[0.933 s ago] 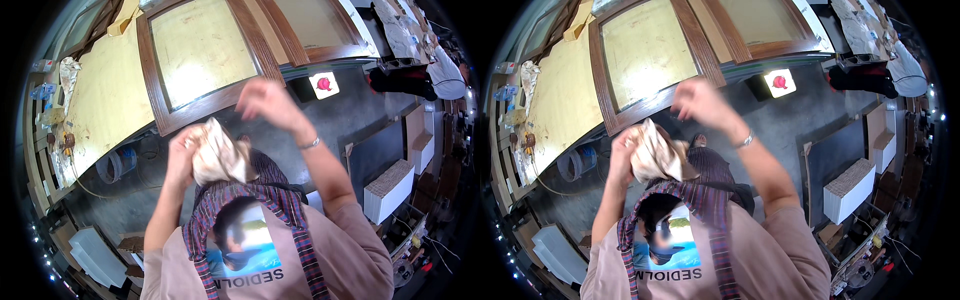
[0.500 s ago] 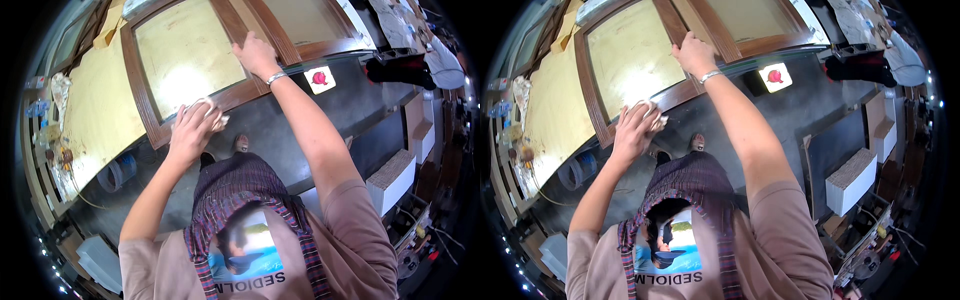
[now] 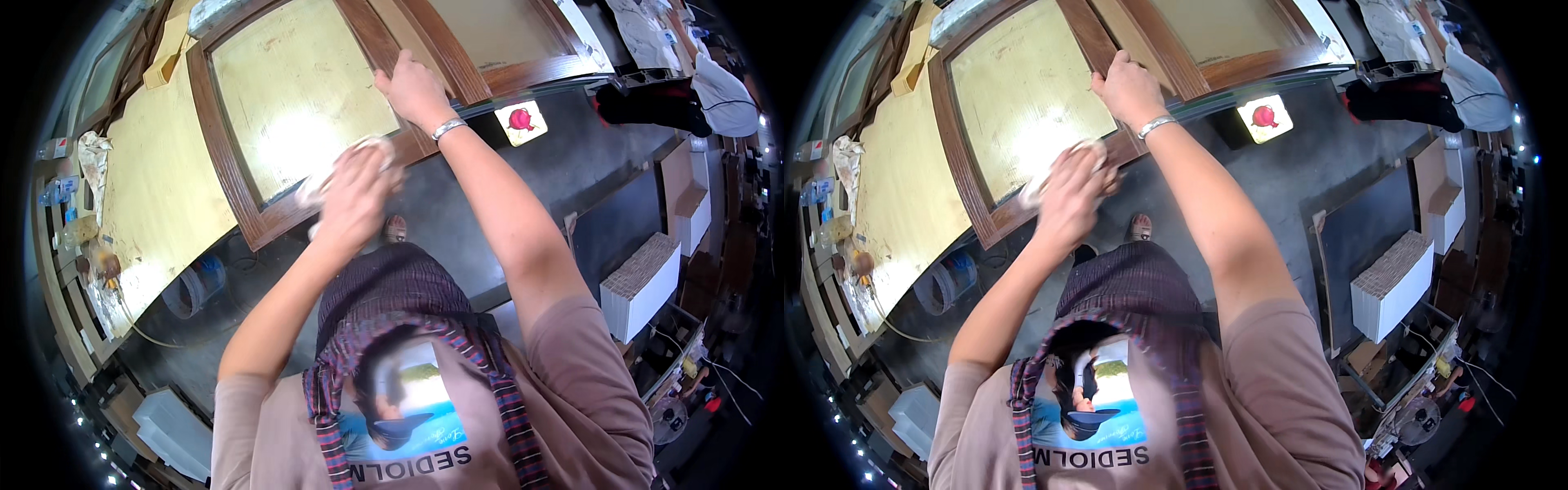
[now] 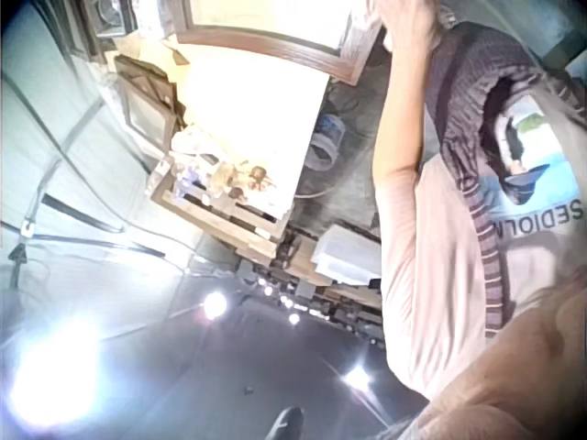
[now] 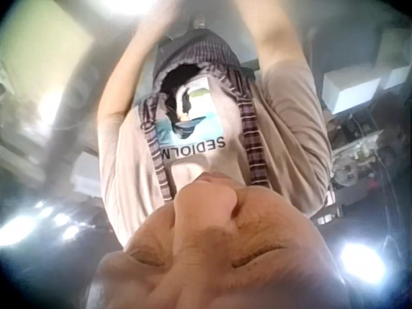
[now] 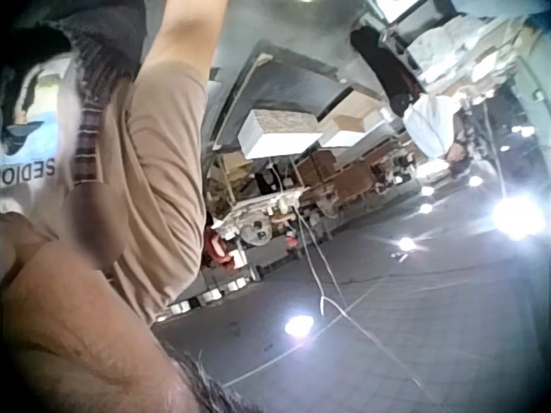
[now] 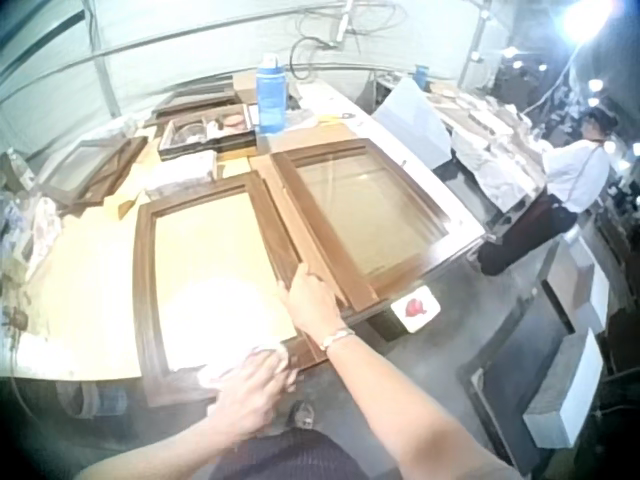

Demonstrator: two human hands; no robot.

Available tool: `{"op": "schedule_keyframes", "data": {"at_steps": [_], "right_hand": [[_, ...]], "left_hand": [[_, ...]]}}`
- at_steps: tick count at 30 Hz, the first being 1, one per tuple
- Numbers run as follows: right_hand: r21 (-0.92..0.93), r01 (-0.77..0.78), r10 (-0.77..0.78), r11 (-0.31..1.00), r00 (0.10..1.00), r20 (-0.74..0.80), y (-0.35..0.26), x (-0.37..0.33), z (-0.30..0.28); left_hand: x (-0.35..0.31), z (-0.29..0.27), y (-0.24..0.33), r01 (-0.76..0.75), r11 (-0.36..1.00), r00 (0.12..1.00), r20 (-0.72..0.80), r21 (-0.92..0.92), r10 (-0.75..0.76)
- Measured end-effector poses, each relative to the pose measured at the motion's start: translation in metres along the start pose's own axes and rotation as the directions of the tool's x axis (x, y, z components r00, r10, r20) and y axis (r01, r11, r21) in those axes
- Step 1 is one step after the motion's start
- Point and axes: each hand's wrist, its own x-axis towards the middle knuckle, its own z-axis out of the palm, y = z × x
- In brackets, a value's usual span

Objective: The person cleans wood frames by wiping the edges and glass with a cloth, applying liquid from a bottle to the cloth, and using a small block to scrape or press the edges.

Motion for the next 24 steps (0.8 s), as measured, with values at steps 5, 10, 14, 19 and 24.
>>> {"op": "schedule_keyframes", "data": {"at_steps": [5, 10, 14, 19, 24], "right_hand": [[-0.024, -0.019, 0.019, 1.000, 1.000, 0.007, 0.008, 0.001, -0.003], [-0.002, 0.007, -0.007, 1.000, 1.000, -0.007, 0.000, -0.002, 0.002], [0.011, -0.001, 0.001, 1.000, 1.000, -0.003, -0.001, -0.003, 0.001], [0.033, -0.023, 0.023, 0.999, 1.000, -0.010, 0.004, -0.005, 0.000], [-0.017, -0.045, 0.046, 0.999, 0.999, 0.013, -0.008, -0.005, -0.002]], "left_hand": [[0.006, -0.004, -0.001, 0.022, 1.000, 0.998, 0.063, 0.014, -0.023], [0.008, -0.002, 0.010, 0.058, 0.956, 0.995, 0.065, 0.289, -0.080], [0.010, -0.003, 0.009, 0.079, 0.976, 0.991, 0.087, 0.201, -0.098], [-0.052, -0.034, -0.012, 0.222, 0.958, 0.973, 0.026, 0.183, -0.231], [-0.057, -0.036, -0.010, 0.300, 0.949, 0.954, -0.039, 0.095, -0.298]]}}
